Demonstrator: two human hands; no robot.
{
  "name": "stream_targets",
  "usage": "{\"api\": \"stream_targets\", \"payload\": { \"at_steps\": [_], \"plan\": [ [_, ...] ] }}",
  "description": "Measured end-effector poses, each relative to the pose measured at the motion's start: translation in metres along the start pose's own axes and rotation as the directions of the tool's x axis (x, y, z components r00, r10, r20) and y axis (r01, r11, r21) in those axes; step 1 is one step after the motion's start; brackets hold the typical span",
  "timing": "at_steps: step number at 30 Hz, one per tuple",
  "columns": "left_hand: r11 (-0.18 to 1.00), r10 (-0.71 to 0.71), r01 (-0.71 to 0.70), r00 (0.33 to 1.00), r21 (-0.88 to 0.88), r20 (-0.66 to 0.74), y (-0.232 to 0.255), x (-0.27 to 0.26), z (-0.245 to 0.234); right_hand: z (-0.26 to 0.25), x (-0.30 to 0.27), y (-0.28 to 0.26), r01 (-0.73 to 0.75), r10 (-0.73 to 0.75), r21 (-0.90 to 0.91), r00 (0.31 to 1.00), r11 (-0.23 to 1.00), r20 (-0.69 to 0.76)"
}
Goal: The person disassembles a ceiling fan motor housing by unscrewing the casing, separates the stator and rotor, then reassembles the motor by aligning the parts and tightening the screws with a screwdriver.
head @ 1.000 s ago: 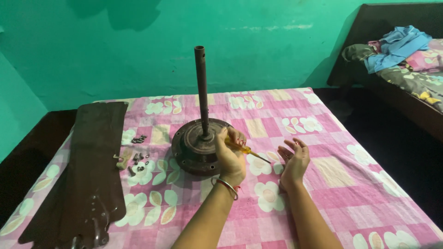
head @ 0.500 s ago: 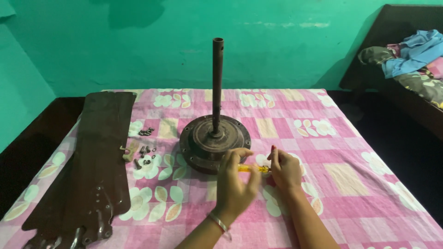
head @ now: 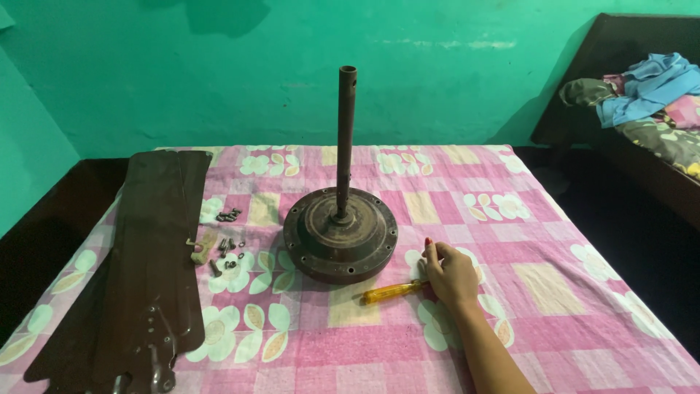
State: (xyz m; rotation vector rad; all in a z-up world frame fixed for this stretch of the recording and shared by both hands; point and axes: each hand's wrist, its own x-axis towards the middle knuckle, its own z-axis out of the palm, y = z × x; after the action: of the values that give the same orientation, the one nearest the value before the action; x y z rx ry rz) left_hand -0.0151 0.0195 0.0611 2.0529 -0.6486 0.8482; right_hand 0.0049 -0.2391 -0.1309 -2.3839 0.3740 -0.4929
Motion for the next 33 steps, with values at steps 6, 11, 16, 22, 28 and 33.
{"api": "stream_targets", "payload": {
  "at_steps": [6,11,16,22,28,33],
  "plan": [
    [0.997,-0.065,0.065,0.998,-0.048,-0.01,-0.013,0.059,-0.037,-0.001,0.0,-0.001,0.03,-0.029,0.027,0.999,0.999,-0.032],
    [0.988,-0.127,0.126,0.992,-0.088,-0.008,-0.02,0.071,-0.044,-0.004,-0.002,-0.002,-0.086,0.086,-0.004,0.995,0.996,0.042],
    [0.98,-0.164,0.162,0.986,-0.116,-0.013,-0.02,0.075,-0.043,-0.003,0.001,-0.003,-0.012,0.012,0.052,1.0,0.999,0.0],
    [0.965,-0.209,0.203,0.978,-0.165,-0.021,-0.02,0.067,-0.038,0.001,0.001,0.003,-0.023,0.022,0.045,1.0,0.999,0.015],
    [0.953,-0.219,0.207,0.975,-0.22,-0.031,-0.021,0.063,-0.031,0.0,0.002,0.002,0.005,-0.006,0.029,1.0,1.0,0.007],
    [0.939,-0.228,0.21,0.973,-0.272,-0.034,-0.02,0.054,-0.023,0.001,0.001,0.003,-0.004,0.004,0.015,1.0,1.0,0.015]
  ]
}}
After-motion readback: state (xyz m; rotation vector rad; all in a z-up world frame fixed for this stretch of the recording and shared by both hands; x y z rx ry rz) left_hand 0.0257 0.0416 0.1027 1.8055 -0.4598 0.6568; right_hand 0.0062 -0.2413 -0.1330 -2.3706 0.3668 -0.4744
